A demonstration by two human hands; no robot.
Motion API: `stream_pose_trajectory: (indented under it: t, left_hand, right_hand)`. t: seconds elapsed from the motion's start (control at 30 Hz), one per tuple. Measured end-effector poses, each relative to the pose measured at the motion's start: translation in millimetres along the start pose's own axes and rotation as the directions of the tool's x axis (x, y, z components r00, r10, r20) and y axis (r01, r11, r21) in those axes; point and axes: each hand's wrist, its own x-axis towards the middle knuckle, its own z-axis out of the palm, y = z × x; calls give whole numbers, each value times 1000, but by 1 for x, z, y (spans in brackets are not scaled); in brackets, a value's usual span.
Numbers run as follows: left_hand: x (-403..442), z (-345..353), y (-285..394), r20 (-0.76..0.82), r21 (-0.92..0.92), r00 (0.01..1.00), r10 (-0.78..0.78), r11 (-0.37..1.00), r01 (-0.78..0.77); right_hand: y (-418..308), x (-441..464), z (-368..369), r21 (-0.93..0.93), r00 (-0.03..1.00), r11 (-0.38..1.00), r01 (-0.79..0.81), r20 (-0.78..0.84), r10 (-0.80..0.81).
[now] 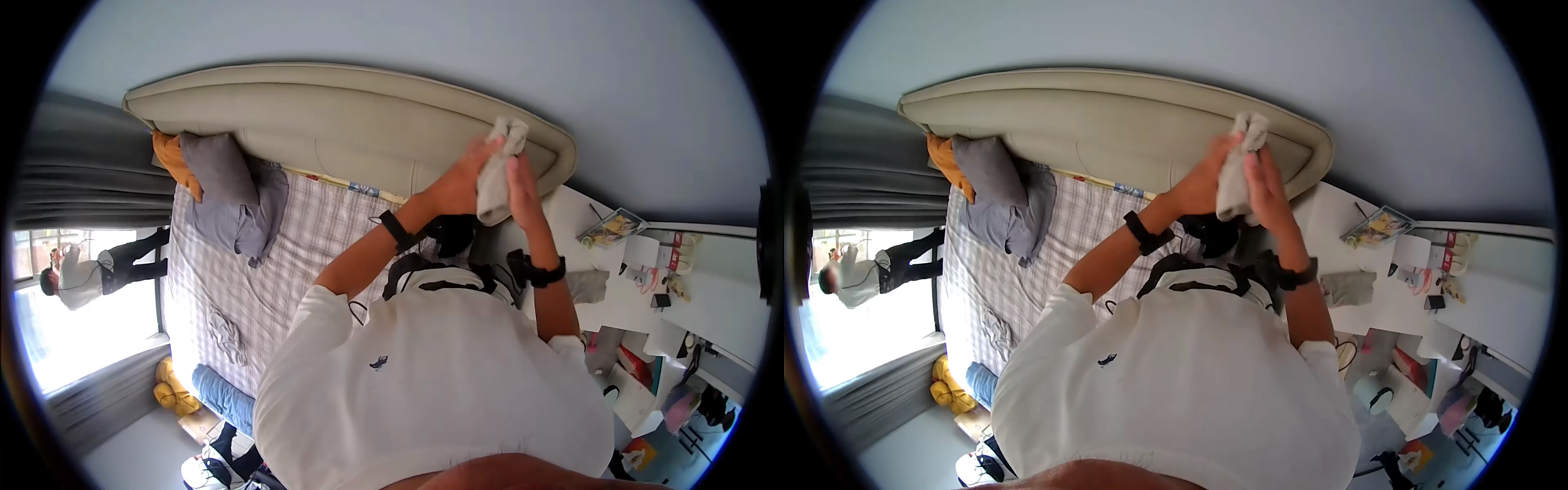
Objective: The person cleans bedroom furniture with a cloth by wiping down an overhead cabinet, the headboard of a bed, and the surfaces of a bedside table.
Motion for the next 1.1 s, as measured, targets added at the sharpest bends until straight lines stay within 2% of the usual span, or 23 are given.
stream_pose_trajectory:
  t: [0.03,0.07,0.13,0.17,0.2,0.23,0.3,0.33,0.37,0.4,0.43,0.47,0.5,0.57,0.6,0.7,0.77,1.0,1.1]
  left_hand:
    - [-1,-10,-9,-11,-1,1000,-1,1000,1]
    - [-2,-26,-19,-107,57,994,-24,998,30]
    - [-5,-58,-17,-309,234,951,0,969,77]
    - [-10,-76,-21,-402,335,915,-7,930,155]
    - [-15,-100,-26,-490,423,872,-1,874,239]
    - [-20,-128,-31,-577,482,816,23,816,318]
    - [-26,-184,-40,-725,564,683,93,649,510]
    - [-26,-215,-40,-788,400,615,-29,735,548]
    - [-37,-250,-57,-783,479,622,21,658,582]
    - [-51,-285,-79,-739,615,667,97,502,609]
    - [-74,-323,-117,-488,856,837,249,-54,515]
    - [-87,-354,-134,-424,834,872,246,-270,481]
    - [-98,-380,-148,-349,791,909,229,-449,416]
    - [-88,-411,-143,-499,763,852,156,-388,517]
    - [-80,-426,-133,-622,724,780,68,-330,606]
    - [-68,-480,-125,-855,507,460,-239,-205,837]
    - [-66,-504,-134,-862,497,451,-231,-212,842]
    - [-95,-598,-178,-879,474,471,-74,-250,844]
    - [-109,-641,-195,-866,481,499,-5,-279,831]
  right_hand:
    - [-8,12,15,95,989,995,-2,146,-12]
    - [-18,24,26,92,988,996,1,156,-15]
    - [-36,47,47,-133,945,990,40,326,5]
    - [-39,61,58,-129,941,991,45,338,1]
    - [-42,77,70,-241,932,931,275,306,-196]
    - [-43,92,81,-353,874,805,477,293,-389]
    - [-35,119,103,-411,876,781,471,321,-360]
    - [-24,133,118,-458,800,664,591,441,-407]
    - [-15,145,132,-480,710,530,699,558,-430]
    - [-10,153,148,-480,709,530,699,559,-430]
    - [-6,161,165,-469,604,380,797,635,-482]
    - [-4,167,182,-437,482,215,873,709,-515]
    - [-1,170,198,-429,472,210,879,713,-518]
    - [2,173,228,-310,380,225,924,816,-436]
    - [-1,178,242,-303,374,225,926,817,-440]
    - [-5,198,286,-223,306,240,945,865,-399]
    - [-9,203,302,-236,294,191,953,872,-390]
    - [-12,205,303,-243,307,210,947,876,-371]
    - [-10,208,304,-262,312,179,948,877,-365]
